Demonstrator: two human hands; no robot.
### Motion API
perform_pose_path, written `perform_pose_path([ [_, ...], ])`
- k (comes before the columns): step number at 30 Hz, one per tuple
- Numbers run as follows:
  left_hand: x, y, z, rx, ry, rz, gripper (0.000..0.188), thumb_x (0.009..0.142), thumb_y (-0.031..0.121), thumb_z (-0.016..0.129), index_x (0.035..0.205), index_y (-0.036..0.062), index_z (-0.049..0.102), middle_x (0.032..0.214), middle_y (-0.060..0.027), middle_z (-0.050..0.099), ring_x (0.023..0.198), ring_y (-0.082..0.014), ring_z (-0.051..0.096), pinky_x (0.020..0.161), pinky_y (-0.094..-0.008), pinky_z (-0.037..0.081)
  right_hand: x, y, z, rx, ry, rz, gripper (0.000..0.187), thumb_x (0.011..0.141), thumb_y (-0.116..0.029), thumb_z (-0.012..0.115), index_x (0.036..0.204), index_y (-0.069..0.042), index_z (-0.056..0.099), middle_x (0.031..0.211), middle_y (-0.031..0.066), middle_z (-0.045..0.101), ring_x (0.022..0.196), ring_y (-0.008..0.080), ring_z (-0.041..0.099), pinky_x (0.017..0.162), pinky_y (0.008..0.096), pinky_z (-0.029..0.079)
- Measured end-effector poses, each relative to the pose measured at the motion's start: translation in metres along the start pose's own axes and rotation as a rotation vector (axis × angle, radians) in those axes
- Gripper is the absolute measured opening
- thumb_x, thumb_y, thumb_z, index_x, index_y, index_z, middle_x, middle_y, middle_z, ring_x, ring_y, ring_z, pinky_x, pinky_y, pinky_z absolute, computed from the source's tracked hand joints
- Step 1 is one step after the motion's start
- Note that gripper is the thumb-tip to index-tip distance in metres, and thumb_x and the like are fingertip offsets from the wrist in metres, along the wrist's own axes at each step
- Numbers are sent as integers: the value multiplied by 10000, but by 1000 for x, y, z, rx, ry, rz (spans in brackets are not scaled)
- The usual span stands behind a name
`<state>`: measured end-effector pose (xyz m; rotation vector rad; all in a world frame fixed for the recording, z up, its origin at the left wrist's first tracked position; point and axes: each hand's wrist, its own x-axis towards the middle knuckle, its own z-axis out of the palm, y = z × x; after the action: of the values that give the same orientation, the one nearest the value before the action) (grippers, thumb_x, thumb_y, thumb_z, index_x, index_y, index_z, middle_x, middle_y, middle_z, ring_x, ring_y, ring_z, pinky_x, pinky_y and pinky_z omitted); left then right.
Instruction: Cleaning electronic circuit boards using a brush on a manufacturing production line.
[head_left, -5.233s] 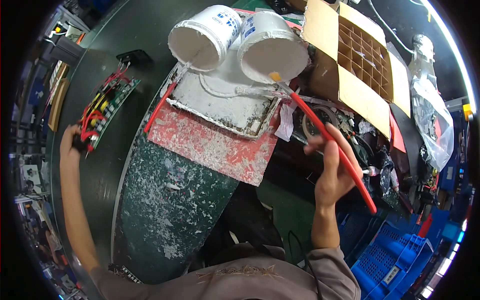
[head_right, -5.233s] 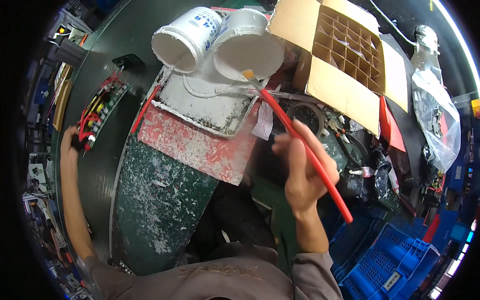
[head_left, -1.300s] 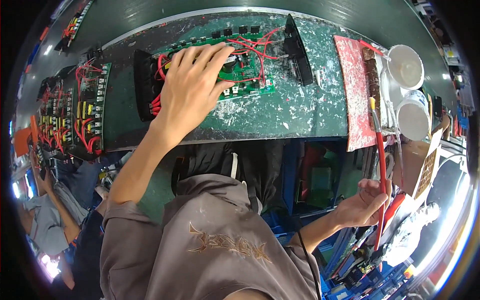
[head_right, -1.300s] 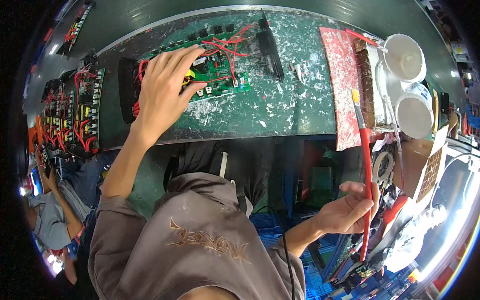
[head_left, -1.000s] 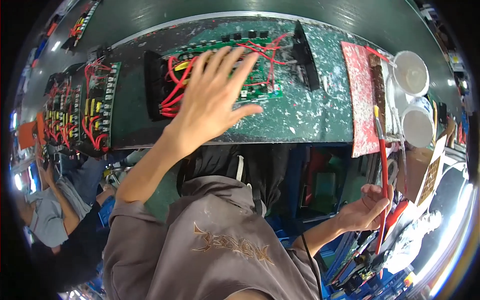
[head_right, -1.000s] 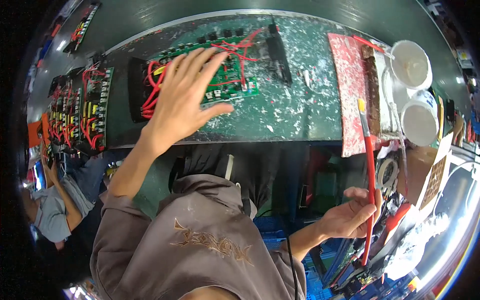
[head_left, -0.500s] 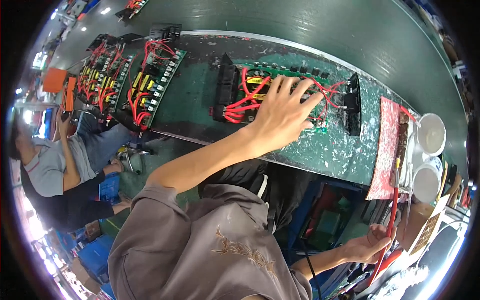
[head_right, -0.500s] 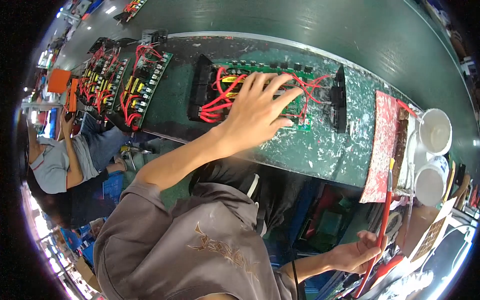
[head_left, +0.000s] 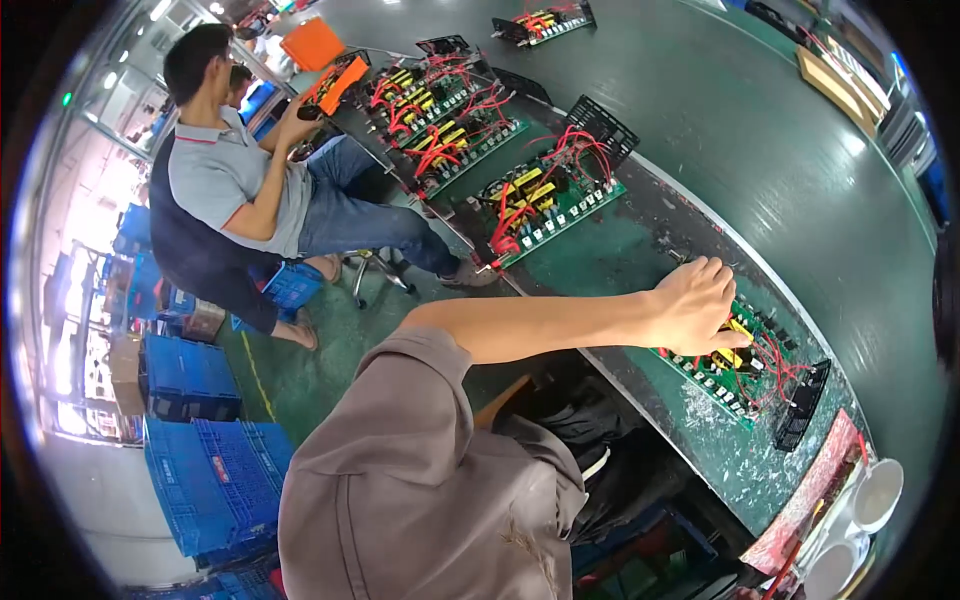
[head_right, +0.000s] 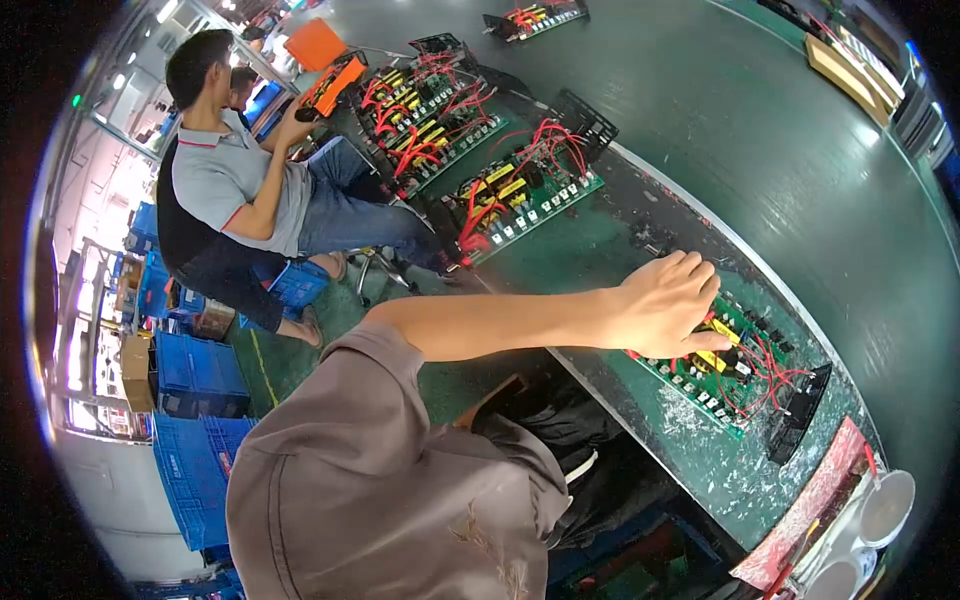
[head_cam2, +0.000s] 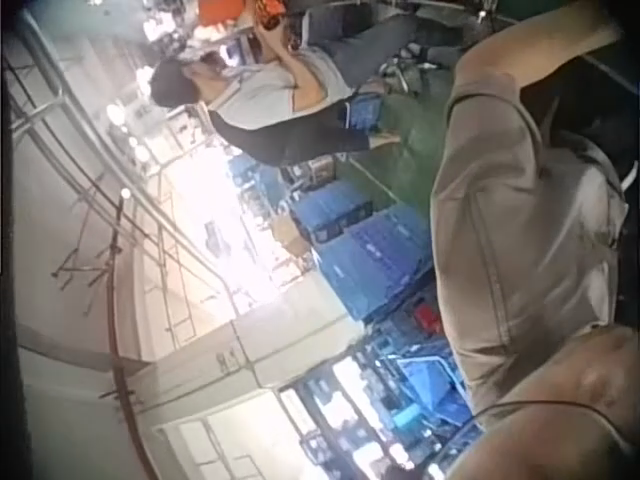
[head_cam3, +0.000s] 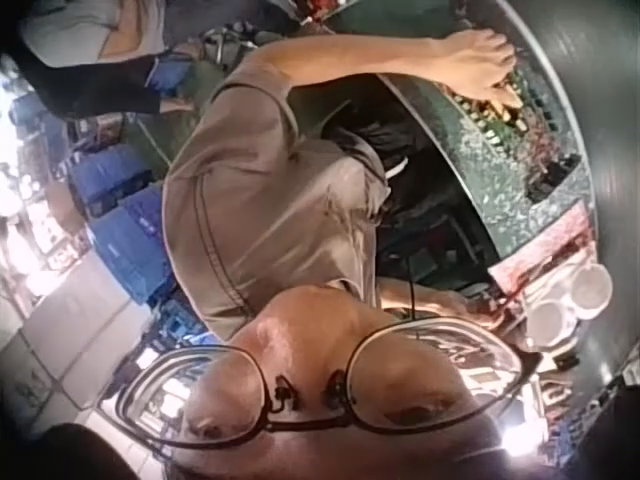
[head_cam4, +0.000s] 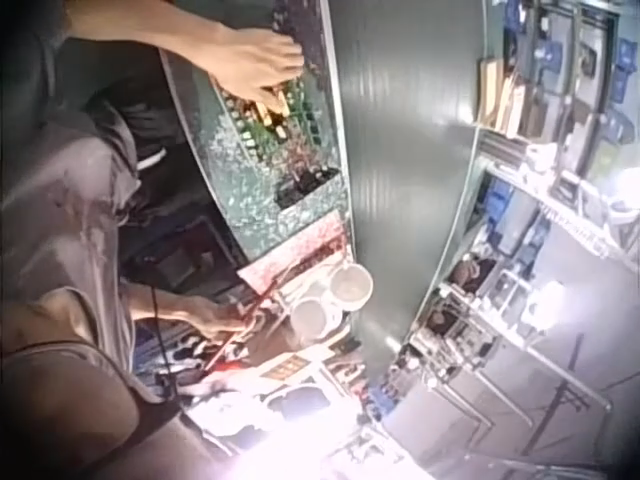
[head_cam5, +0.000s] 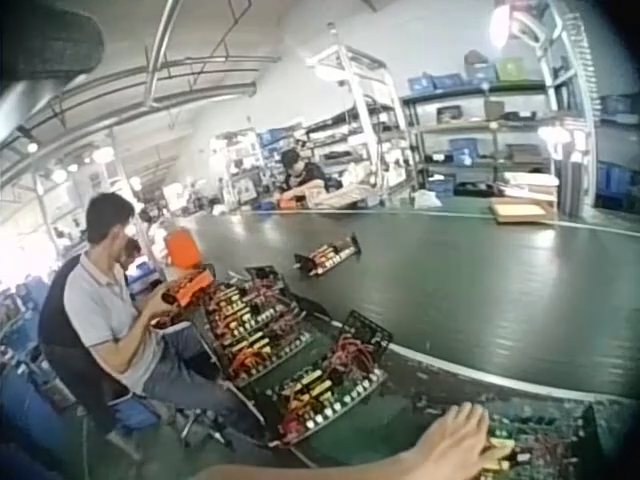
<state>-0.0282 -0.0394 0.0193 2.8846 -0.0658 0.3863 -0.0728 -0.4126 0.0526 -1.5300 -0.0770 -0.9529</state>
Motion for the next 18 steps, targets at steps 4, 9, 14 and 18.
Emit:
perform_pose_path([
  [4, 0, -2, -6, 94, 172, 52, 668, 895, 550, 439, 798, -94, 583, 804, -176, 525, 815, -281, 471, 757, -378, 380, 3, 7, -6, -19, -3, -8, 265, 955, -182, 497, 987, 38, 641, 973, 119, 651, 731, 153, 618, 585, 224, 480],
  [9, 1, -3, -7, 108, 176, 74, 638, 893, 539, 444, 735, -63, 584, 797, -171, 521, 815, -275, 454, 745, -377, 364, -1, 28, -22, 10, -3, 20, 249, 950, -164, 507, 1011, 51, 615, 1022, 133, 617, 780, 174, 612, 614, 243, 493],
  [14, 11, 4, -5, 56, 77, 86, 643, 896, 539, 437, 679, -36, 627, 790, -152, 546, 830, -264, 465, 749, -383, 361, -10, -6, 23, 68, 92, 63, 207, 907, -131, 576, 940, 67, 626, 921, 155, 646, 741, 224, 631, 618, 296, 520],
  [18, 23, 5, -34, -115, -184, 51, 570, 852, 509, 548, 574, 21, 646, 624, -143, 554, 714, -309, 537, 656, -433, 417, -4, 1, -18, -159, 43, 45, 344, 972, -221, 486, 1057, 87, 615, 916, 143, 631, 758, 204, 600, 649, 291, 487],
])
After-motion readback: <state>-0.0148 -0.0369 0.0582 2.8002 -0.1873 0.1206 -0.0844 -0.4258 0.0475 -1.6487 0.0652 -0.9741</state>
